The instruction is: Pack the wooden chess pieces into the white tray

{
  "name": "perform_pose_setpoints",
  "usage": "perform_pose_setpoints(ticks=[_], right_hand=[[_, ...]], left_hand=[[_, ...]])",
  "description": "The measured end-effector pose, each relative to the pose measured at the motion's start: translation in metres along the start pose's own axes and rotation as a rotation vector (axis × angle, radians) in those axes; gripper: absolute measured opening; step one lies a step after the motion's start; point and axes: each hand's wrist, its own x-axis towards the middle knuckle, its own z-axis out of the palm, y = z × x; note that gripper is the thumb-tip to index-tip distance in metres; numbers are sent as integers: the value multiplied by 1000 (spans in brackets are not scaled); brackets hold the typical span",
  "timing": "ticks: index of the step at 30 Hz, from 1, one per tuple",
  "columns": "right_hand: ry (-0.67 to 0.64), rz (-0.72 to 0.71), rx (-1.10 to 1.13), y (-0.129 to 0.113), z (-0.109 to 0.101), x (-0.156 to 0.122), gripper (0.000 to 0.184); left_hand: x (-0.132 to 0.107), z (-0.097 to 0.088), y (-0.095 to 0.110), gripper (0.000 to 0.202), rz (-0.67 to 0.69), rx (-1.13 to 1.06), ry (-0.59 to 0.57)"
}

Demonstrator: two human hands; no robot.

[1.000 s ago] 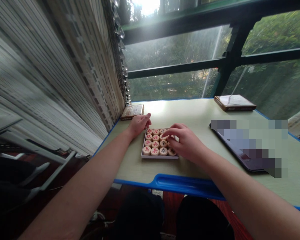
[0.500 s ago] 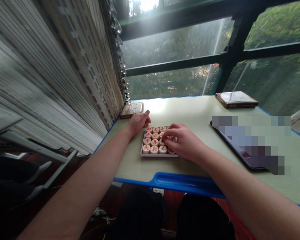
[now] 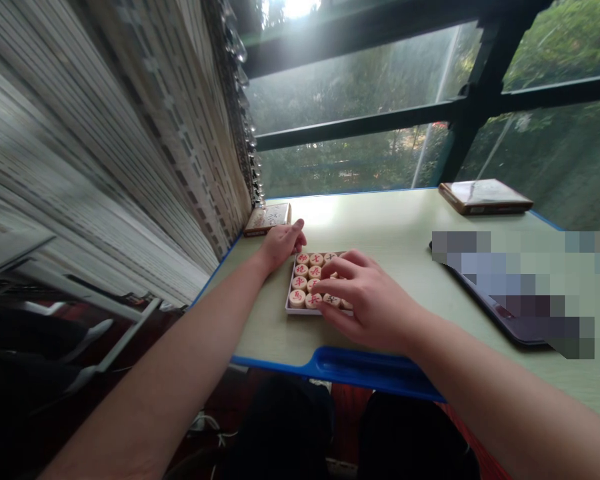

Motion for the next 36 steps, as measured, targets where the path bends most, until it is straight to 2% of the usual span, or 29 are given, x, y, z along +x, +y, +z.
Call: perform_pose_setpoints(ticks=[4, 13, 21, 28, 36], right_hand=[[-21, -40, 1, -1, 1, -1, 20], [-117, 31, -4, -1, 3, 2, 26], [-147, 49, 2, 0, 5, 2, 24], [-84, 13, 13, 0, 2, 1, 23], [-94, -43, 25, -2, 0, 1, 18]], left_hand=[[0, 0, 0, 66, -2, -1, -6], [0, 0, 2, 65, 1, 7, -5], [-1, 0, 2, 65, 6, 2, 4], [0, 2, 1, 66, 6, 2, 11], [-1, 0, 2, 66, -1, 18, -6]])
